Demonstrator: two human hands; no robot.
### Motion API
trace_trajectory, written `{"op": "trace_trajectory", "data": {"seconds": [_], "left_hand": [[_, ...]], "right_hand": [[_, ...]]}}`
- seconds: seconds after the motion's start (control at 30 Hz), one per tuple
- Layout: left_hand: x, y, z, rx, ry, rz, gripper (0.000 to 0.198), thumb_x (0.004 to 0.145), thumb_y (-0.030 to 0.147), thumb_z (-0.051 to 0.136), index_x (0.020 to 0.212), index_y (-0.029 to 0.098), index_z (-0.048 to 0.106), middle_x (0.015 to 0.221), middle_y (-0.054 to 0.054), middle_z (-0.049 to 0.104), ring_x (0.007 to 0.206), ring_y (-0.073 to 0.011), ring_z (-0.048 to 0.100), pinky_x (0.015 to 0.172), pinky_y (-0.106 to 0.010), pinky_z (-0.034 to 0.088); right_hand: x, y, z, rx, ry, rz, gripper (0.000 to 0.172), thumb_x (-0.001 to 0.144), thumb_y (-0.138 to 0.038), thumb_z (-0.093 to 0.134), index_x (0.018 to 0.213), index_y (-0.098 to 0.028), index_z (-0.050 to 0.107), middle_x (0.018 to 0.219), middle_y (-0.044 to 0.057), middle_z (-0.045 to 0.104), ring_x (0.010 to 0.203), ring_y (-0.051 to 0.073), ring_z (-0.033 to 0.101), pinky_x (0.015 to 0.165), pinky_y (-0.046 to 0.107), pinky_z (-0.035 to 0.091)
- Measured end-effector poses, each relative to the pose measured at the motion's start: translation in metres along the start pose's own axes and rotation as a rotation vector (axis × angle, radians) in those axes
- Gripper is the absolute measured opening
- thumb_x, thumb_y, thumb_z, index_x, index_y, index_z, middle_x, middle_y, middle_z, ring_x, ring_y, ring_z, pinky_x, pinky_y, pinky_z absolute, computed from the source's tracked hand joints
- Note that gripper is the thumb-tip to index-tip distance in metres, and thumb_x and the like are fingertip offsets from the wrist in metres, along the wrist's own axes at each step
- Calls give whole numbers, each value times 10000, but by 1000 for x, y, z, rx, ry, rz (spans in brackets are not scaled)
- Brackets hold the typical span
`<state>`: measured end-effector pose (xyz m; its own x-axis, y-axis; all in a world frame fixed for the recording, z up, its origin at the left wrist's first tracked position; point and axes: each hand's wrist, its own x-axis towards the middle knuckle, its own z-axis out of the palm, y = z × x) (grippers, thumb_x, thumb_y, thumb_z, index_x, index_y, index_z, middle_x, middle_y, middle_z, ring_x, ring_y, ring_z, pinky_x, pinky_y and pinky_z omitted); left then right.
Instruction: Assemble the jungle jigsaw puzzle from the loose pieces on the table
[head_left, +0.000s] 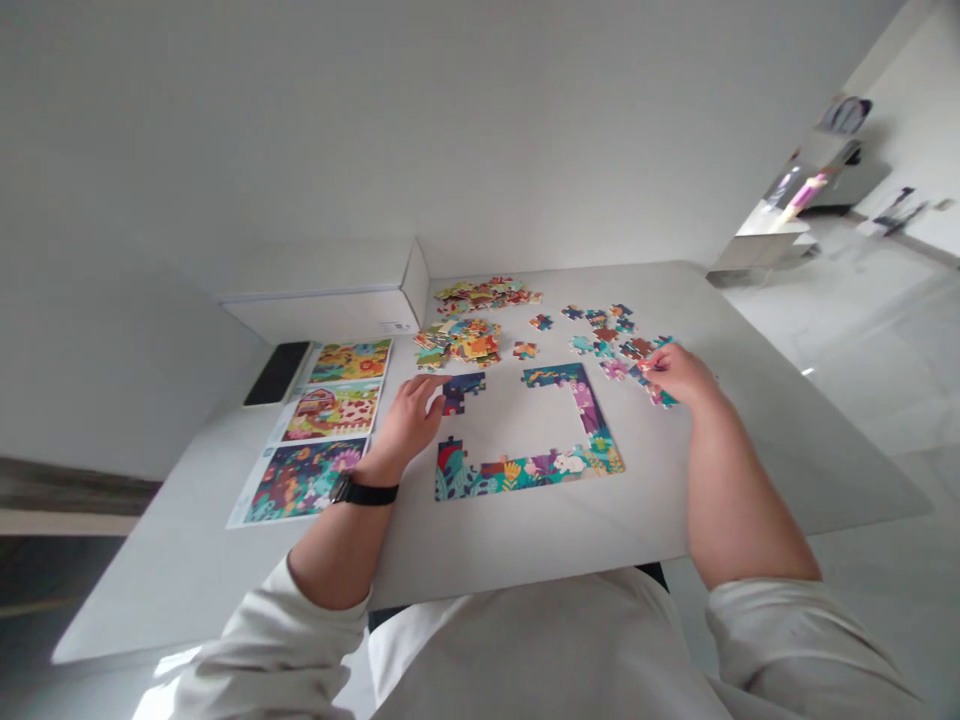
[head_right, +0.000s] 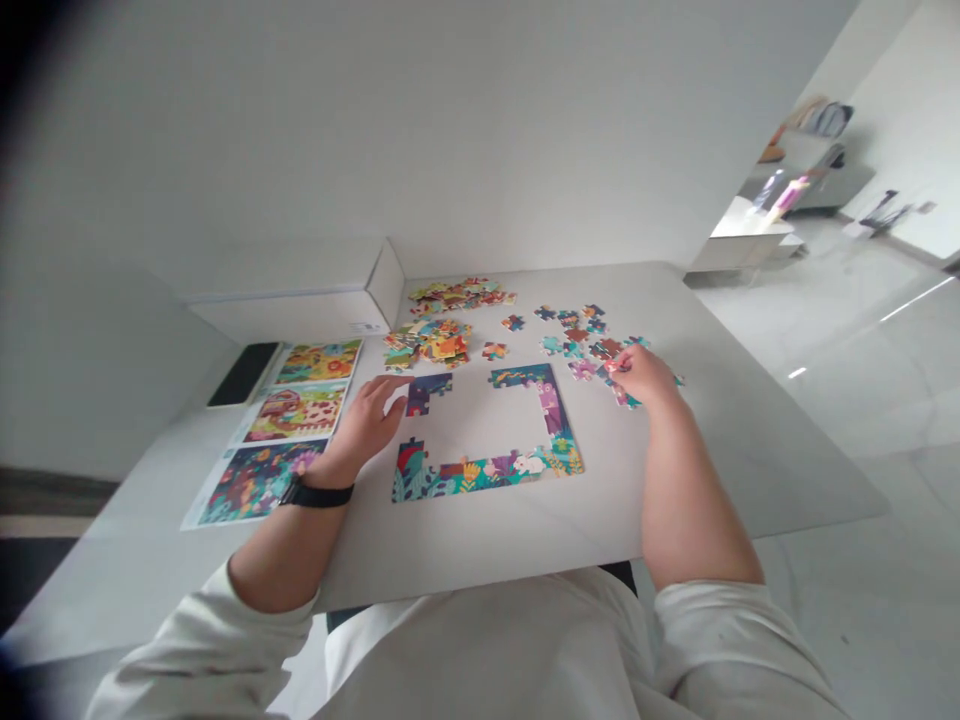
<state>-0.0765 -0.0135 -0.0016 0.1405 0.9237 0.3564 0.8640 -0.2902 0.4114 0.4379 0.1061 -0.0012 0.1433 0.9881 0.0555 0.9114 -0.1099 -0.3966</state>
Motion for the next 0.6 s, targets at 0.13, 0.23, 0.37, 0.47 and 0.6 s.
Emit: {"op": "trace_trajectory", "data": {"seconds": [0.13,0.23,0.37,0.47,0.6], "left_hand": [[-1,3,-2,0,9,-14,423,1044,289,495,1417,221,681,1373,-127,718,1323,-321,634,1185,-522,504],[-1,7,-4,-6,28,-14,415,1049,293,517,1420,201,677,1368,-142,721,1316,-323,637,1184,-520,505],[-1,13,-6,-50,77,-18,380,1049,313,559,1387,204,694,1332,-140,736,1290,-315,655,1172,-513,515],[-2,19,-8,-154,113,-20,352,1037,354,607,1335,206,722,1214,-117,759,1130,-268,710,1030,-431,583],[-2,29,-11,-345,138,-40,308,1018,424,665,1216,213,770,1020,-69,774,912,-199,723,782,-316,567]], "right_hand": [[-4,-6,-6,139,-5,-13,188,865,-287,763,1029,-239,686,946,52,801,755,204,717,733,313,533],[-11,-18,-8,301,61,-39,275,863,-371,794,1076,-242,679,1001,82,803,766,220,723,712,333,560],[-25,-53,-7,631,76,-160,421,861,-513,801,1144,-237,658,996,99,799,866,250,744,749,366,600],[-39,-94,-7,809,9,-319,482,837,-556,815,1166,-241,660,971,58,784,859,225,740,776,364,610],[-61,-160,-3,870,-184,-533,460,843,-493,846,1205,-260,684,951,24,768,845,204,729,810,369,619]]}}
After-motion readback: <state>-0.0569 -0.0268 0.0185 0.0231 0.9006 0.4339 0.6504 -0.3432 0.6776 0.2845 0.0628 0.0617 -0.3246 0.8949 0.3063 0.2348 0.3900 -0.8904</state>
